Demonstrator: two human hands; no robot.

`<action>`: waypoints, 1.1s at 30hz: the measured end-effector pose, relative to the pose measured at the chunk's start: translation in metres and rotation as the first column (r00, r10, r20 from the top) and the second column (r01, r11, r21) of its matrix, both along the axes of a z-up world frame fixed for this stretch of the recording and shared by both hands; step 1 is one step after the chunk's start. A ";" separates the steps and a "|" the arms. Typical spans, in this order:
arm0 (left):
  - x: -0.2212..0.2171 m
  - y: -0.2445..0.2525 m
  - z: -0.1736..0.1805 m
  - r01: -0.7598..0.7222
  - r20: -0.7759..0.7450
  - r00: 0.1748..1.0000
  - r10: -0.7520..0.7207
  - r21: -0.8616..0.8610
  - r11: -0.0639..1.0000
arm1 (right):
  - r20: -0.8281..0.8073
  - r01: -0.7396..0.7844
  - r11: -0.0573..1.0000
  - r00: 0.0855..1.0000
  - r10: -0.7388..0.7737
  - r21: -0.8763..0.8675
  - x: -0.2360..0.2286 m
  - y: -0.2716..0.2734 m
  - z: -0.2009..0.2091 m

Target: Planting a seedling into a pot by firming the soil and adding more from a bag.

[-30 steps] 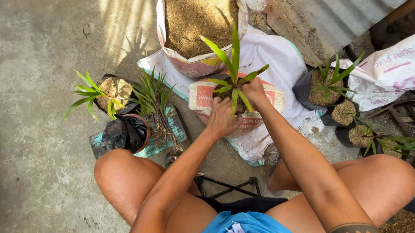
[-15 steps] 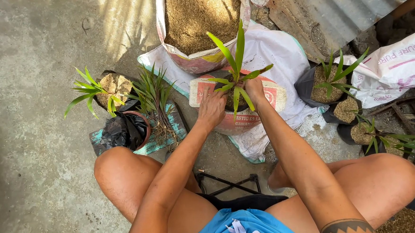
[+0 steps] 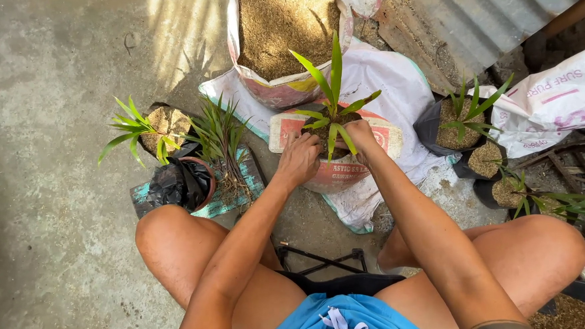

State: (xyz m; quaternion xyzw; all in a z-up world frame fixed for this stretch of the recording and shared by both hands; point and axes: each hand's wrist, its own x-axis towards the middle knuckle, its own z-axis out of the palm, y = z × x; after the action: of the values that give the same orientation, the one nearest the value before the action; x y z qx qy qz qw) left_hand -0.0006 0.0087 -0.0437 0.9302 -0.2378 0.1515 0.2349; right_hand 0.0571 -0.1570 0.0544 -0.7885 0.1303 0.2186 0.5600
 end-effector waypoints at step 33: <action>0.010 -0.013 0.042 -0.064 -0.322 0.942 0.096 0.108 0.992 | -0.077 0.096 0.949 0.994 -0.077 0.300 0.080 -0.021 -0.142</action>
State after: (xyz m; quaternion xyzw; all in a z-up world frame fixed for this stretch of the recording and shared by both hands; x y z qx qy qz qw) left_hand 0.0092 -0.0043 -0.0014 0.9615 -0.1646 -0.0068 0.2198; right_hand 0.1370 -0.1784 -0.0879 -0.6794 0.1475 0.2363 0.6788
